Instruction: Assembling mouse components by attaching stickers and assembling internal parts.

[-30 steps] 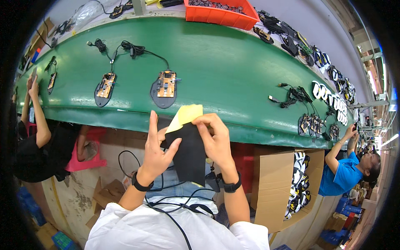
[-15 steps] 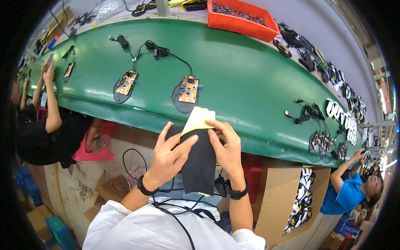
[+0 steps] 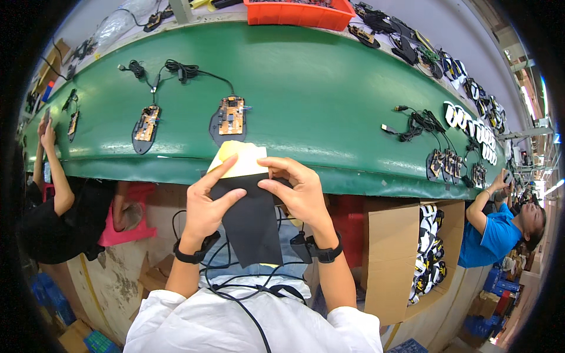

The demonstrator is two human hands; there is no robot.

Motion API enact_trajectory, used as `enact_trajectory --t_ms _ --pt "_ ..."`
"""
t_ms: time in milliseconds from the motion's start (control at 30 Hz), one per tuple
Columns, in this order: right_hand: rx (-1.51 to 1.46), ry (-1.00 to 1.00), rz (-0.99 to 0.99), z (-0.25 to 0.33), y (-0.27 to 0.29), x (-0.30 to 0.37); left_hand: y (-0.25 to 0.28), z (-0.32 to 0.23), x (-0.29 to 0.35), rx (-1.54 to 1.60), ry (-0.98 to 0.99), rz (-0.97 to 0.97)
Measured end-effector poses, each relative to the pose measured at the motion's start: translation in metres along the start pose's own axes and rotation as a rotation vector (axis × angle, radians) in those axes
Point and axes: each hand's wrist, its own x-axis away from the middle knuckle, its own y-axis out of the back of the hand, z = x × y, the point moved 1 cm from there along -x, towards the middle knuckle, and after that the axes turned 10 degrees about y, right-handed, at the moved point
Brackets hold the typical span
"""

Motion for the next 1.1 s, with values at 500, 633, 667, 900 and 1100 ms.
enact_trajectory --t_ms 500,633,667,900,1100 --pt "0.273 0.250 0.009 0.001 -0.011 -0.004 0.008 0.001 -0.004 0.056 0.081 0.013" --pt "0.352 0.309 -0.011 -0.005 -0.017 0.000 0.011 0.001 -0.006 0.069 0.123 0.012" --pt "0.367 0.362 -0.019 -0.006 -0.019 0.000 0.012 0.002 -0.006 0.093 0.132 0.022" --pt "0.411 0.521 0.013 -0.009 -0.021 -0.002 0.015 -0.002 -0.009 0.105 0.157 0.010" --pt "0.423 0.513 0.007 -0.010 -0.024 -0.001 0.018 -0.004 -0.010 0.121 0.163 0.000"
